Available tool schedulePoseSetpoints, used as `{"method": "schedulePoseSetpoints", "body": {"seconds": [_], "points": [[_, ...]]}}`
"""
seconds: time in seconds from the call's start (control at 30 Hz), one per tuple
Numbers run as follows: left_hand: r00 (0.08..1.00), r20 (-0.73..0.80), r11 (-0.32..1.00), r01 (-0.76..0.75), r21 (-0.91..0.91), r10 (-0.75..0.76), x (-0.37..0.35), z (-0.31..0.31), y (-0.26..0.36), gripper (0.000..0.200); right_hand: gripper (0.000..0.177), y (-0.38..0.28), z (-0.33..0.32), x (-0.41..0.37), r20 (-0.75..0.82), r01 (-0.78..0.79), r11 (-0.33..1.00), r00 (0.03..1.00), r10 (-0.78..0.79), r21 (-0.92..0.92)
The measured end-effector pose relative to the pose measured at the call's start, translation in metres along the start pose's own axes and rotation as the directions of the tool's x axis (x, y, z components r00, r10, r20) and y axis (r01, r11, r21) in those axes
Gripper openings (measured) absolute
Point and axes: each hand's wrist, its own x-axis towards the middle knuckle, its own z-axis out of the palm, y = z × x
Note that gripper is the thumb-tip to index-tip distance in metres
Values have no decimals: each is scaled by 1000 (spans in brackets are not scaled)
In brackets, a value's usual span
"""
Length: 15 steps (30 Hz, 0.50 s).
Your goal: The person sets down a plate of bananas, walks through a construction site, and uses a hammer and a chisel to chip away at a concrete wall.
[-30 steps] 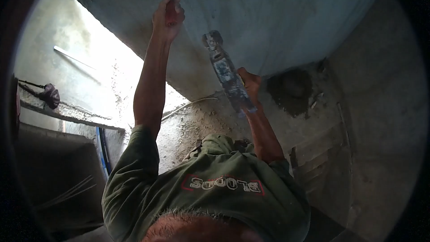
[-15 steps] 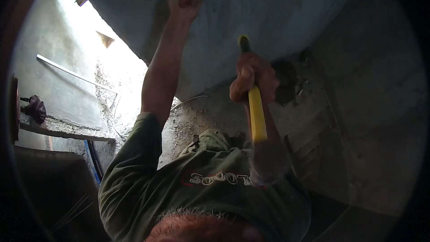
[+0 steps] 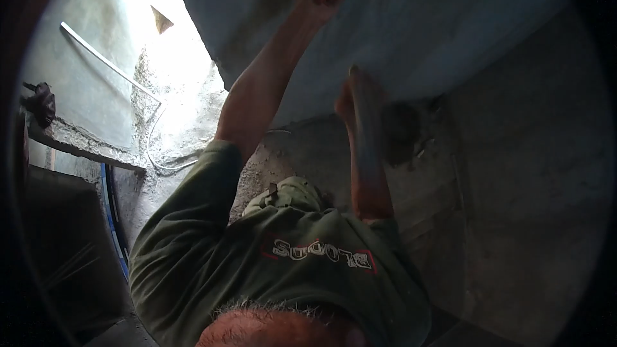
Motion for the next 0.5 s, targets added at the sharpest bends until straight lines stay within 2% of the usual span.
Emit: {"method": "schedulePoseSetpoints", "body": {"seconds": [0.03, 0.07, 0.1, 0.13, 0.23, 0.27, 0.3, 0.33, 0.37, 0.4, 0.43, 0.47, 0.5], "points": [[986, -167, 998, -9, 66, 20, -6, 5, -1, 31, 27, 33, 40, -56, 121, -228, 973, 968, 221, 46], [985, -173, 998, -3, 67, 14, -5, -7, -8, 31, 28, 12, 46, -27, 228, -435, 900, 880, 417, 36], [1000, -25, 999, -8, 46, 10, 6, -21, -10, 31, 37, 5, 5, -4, 556, -628, 773, 676, 484, 89], [991, 134, 999, -28, 26, 24, 22, -24, -3, 30, 37, 12, 16, -5, 544, -611, 783, 699, 465, 116], [1000, 18, 997, -3, 80, 2, 1, -8, -1, 29, 28, 47, 25, -89, 329, -583, 747, 808, 489, 321], [1000, 30, 996, -7, 85, 4, 5, -8, 0, 29, 29, 60, 35, -110, 238, -548, 738, 836, 494, 394], [998, 61, 999, 5, 46, -8, 10, -12, 1, 29, 32, 56, 39, -98, 139, -502, 730, 855, 500, 463], [996, 81, 1000, 29, 5, -29, 11, -18, -3, 29, 32, 54, 40, -86, 133, -504, 731, 853, 504, 461], [996, 78, 999, 39, 8, -40, 10, -20, -4, 29, 29, 32, 30, -37, 491, -648, 724, 723, 486, 238], [996, 80, 991, -52, 127, 42, 8, -23, -5, 28, 27, 17, 21, -12, 762, -694, 719, 452, 464, -27], [986, 103, 958, -151, 245, 129, 10, -24, -3, 27, 27, 15, 17, -16, 755, -703, 711, 451, 476, -28], [986, 115, 956, -147, 255, 121, 12, -26, -1, 27, 20, 13, 14, -19, 589, -568, 811, 707, 391, 144], [988, 104, 921, -141, 363, 110, 19, -26, 5, 27, 17, 16, 17, -15, 348, -359, 892, 902, 255, 277]]}}
